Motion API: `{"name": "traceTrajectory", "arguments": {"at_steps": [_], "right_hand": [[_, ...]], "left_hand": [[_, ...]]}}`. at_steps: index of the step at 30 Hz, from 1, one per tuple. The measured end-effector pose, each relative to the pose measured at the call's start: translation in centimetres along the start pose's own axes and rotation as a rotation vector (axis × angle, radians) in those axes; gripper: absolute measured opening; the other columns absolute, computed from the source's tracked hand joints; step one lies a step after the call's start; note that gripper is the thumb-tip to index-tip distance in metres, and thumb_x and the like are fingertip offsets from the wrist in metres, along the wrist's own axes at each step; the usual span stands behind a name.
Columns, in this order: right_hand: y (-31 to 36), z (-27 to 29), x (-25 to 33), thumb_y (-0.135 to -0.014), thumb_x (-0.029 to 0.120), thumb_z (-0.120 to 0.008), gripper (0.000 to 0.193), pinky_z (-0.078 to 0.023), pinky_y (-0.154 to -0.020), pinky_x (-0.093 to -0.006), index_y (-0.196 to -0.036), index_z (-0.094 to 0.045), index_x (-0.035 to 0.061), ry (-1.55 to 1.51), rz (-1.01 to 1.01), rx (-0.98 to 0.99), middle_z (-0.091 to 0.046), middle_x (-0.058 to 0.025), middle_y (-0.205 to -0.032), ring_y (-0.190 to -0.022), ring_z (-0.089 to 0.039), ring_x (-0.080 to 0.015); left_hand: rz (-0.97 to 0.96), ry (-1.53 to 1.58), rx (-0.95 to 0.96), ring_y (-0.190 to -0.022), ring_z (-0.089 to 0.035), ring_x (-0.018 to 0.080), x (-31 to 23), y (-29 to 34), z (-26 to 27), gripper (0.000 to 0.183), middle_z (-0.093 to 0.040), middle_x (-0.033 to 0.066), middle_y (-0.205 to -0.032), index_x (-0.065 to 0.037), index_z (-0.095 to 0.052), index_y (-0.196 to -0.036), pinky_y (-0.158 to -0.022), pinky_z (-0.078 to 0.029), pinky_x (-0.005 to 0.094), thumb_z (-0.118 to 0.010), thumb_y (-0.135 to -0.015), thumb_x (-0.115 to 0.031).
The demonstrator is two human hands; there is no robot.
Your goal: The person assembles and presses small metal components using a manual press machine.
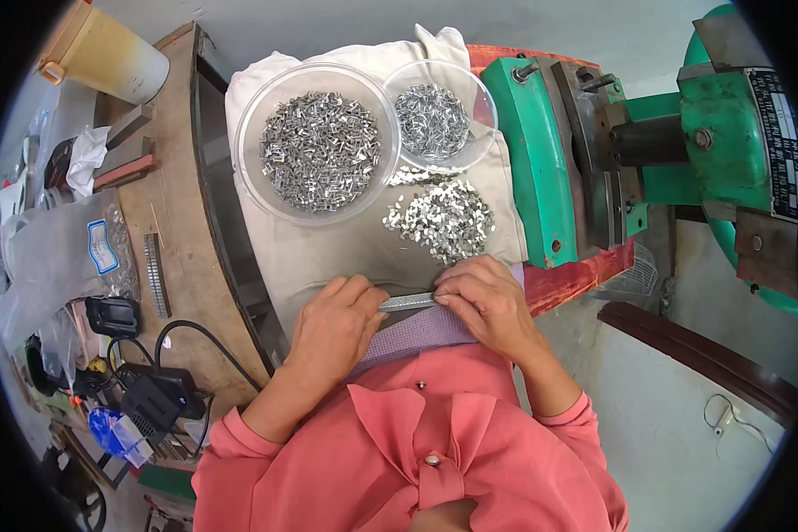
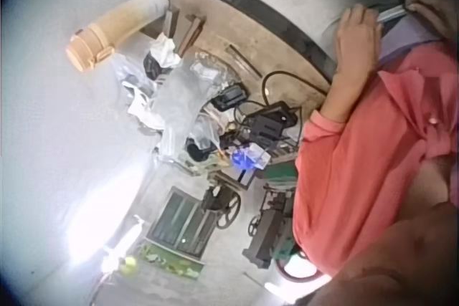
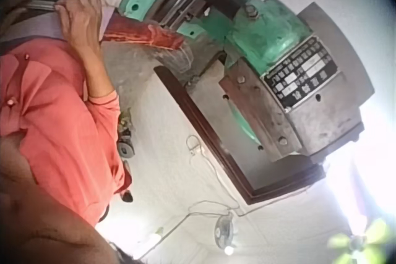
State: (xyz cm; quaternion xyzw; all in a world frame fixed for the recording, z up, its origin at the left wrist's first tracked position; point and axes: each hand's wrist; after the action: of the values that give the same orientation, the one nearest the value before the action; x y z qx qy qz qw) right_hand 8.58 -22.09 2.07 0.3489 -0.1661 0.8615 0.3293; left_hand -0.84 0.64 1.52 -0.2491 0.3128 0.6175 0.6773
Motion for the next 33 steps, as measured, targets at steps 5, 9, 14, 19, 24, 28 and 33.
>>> {"name": "traceTrajectory", "arguments": {"at_steps": [5, 9, 14, 19, 24, 28, 33], "right_hand": [[0.1, -0.4, 0.5, -0.081, 0.009, -0.075, 0.012, -0.051, -0.078, -0.0384, -0.09, -0.068, 0.0061, 0.095, 0.017, -0.047, -0.068, -0.0041, -0.095, -0.09, -0.064, -0.0258], [0.2, -0.4, 1.1, -0.081, 0.008, -0.076, 0.012, -0.052, -0.075, -0.0368, -0.091, -0.07, 0.0057, 0.209, 0.068, -0.082, -0.07, -0.0047, -0.096, -0.086, -0.066, -0.024], [0.8, -0.6, 1.4, -0.078, 0.01, -0.078, 0.018, -0.052, -0.072, -0.035, -0.094, -0.07, 0.0075, 0.365, 0.189, -0.091, -0.069, -0.003, -0.098, -0.085, -0.066, -0.0215], [1.8, -0.5, 0.9, -0.076, 0.012, -0.08, 0.029, -0.052, -0.072, -0.0339, -0.103, -0.072, 0.0083, 0.228, 0.156, -0.125, -0.069, -0.0027, -0.098, -0.085, -0.065, -0.0209], [2.3, -1.2, 0.3, -0.075, 0.012, -0.081, 0.032, -0.051, -0.072, -0.0354, -0.106, -0.072, 0.0084, 0.213, 0.066, -0.108, -0.068, -0.0036, -0.096, -0.085, -0.064, -0.0228], [2.8, -1.8, 0.0, -0.076, 0.012, -0.081, 0.032, -0.051, -0.073, -0.0366, -0.106, -0.072, 0.0083, 0.206, 0.069, -0.136, -0.067, -0.0042, -0.096, -0.085, -0.064, -0.0237], [3.3, -1.6, -0.1, -0.076, 0.011, -0.081, 0.029, -0.052, -0.073, -0.0378, -0.102, -0.072, 0.0067, 0.217, 0.087, -0.202, -0.069, -0.0075, -0.098, -0.087, -0.066, -0.0267]], "left_hand": [[0.015, 0.01, 0.005, -0.088, -0.061, 0.0305, -0.1, 0.0, 0.1, 0.021, -0.063, 0.0086, -0.093, -0.004, -0.069, -0.097, -0.077, -0.051, 0.0407, -0.076, -0.078, -0.009], [0.016, 0.014, 0.013, -0.089, -0.061, 0.0305, 0.0, -0.1, 0.1, 0.021, -0.064, 0.0085, -0.094, -0.004, -0.069, -0.097, -0.077, -0.051, 0.0405, -0.076, -0.078, -0.009], [-0.009, -0.033, 0.01, -0.088, -0.061, 0.0291, 0.0, 0.2, -0.2, 0.023, -0.064, 0.0079, -0.094, -0.004, -0.069, -0.099, -0.076, -0.051, 0.0389, -0.076, -0.078, -0.01], [-0.179, -0.199, -0.116, -0.086, -0.062, 0.0253, 0.6, 1.3, -1.3, 0.03, -0.065, 0.0071, -0.097, -0.004, -0.07, -0.103, -0.074, -0.053, 0.0358, -0.077, -0.075, -0.01], [-0.229, -0.25, -0.121, -0.091, -0.062, 0.0223, 0.9, 2.0, -1.4, 0.032, -0.063, 0.0061, -0.101, -0.003, -0.068, -0.11, -0.077, -0.054, 0.0341, -0.066, -0.079, -0.011], [-0.172, -0.185, -0.018, -0.093, -0.061, 0.0232, 1.0, 2.1, -0.6, 0.034, -0.063, 0.0073, -0.105, -0.002, -0.067, -0.113, -0.079, -0.054, 0.0354, -0.063, -0.079, -0.009], [-0.233, -0.198, 0.0, -0.095, -0.062, 0.0241, 0.4, 1.7, 0.4, 0.037, -0.063, 0.0083, -0.107, -0.001, -0.066, -0.114, -0.08, -0.055, 0.0351, -0.063, -0.078, -0.006]]}}
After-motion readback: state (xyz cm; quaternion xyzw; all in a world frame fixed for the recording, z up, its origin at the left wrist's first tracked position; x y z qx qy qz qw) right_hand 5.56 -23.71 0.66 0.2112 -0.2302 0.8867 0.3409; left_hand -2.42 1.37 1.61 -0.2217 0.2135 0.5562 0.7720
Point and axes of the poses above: each hand's wrist, its own y-axis away from the middle knuckle, its own z-axis out of the back of the hand, x = y × z
